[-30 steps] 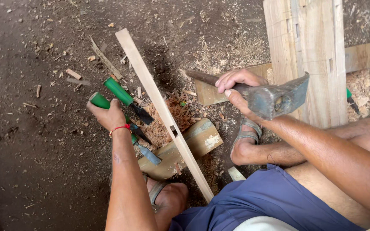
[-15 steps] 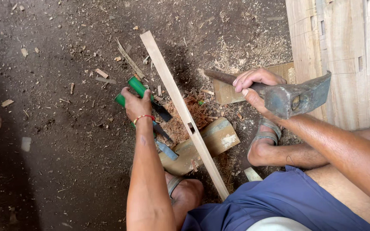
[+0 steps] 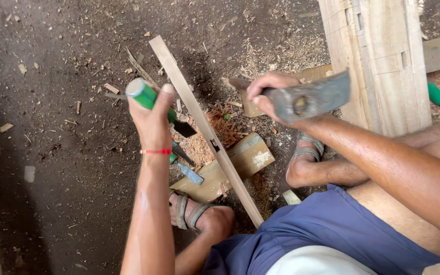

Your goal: The person carves a slot in a wooden board using a chisel and an adze. They strike the chisel with the side of the adze head to remove wood and create a rectangular opening.

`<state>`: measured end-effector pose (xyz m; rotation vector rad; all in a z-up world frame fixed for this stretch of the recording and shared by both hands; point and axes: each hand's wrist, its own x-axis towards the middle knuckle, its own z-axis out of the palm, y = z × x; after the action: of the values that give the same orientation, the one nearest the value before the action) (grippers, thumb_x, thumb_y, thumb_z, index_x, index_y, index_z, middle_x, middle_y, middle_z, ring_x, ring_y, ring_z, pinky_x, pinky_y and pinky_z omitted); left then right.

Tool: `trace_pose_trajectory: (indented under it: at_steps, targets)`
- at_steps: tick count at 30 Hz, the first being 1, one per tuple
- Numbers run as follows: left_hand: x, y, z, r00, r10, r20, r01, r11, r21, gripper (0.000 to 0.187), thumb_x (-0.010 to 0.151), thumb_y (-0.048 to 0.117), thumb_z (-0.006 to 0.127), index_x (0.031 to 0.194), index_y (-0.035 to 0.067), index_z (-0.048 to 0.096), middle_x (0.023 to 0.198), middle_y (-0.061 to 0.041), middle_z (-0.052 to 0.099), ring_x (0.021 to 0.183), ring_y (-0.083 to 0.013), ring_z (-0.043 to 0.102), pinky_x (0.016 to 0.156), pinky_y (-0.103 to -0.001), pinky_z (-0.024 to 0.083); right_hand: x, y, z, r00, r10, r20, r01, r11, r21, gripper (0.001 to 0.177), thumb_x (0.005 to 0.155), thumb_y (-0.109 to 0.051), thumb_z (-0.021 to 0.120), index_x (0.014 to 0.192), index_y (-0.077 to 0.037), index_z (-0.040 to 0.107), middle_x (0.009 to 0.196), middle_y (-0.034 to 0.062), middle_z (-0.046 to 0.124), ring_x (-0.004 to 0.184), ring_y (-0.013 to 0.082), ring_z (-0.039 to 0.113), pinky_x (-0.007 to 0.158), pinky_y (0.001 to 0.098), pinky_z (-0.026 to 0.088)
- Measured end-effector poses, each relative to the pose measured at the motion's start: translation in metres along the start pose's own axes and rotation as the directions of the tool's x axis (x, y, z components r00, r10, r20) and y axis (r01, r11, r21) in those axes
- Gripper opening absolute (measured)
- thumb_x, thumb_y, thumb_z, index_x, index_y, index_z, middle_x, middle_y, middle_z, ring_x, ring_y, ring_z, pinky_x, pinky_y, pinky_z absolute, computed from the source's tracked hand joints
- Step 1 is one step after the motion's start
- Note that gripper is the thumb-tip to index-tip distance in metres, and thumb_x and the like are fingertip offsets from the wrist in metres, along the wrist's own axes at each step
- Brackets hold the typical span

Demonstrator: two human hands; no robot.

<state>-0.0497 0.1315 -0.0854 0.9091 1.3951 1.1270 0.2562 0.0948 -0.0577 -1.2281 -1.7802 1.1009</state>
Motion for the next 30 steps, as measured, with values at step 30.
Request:
trace_pose_trajectory:
  at_steps: [30]
  targets:
    - [-0.098,0.013,0.02,0.809,-0.175,0.561,0.0,0.955,0.298,0.046,0.067,0.008,0.086,0.107,0.006,0.064,0.097,0.006,0.071,0.088,-0.0058,0.068,0.08,-0.025,0.056,0.002,-0.141,-0.002,0.902,-0.217,0.374,0.385,0.798,-0.464,0.029,0.098,-0.013,0.065,0.126,-0.016,0.06,0.073,0.0029,0.071,0.056,0.0181,0.068,0.047,0.0362,0.057]
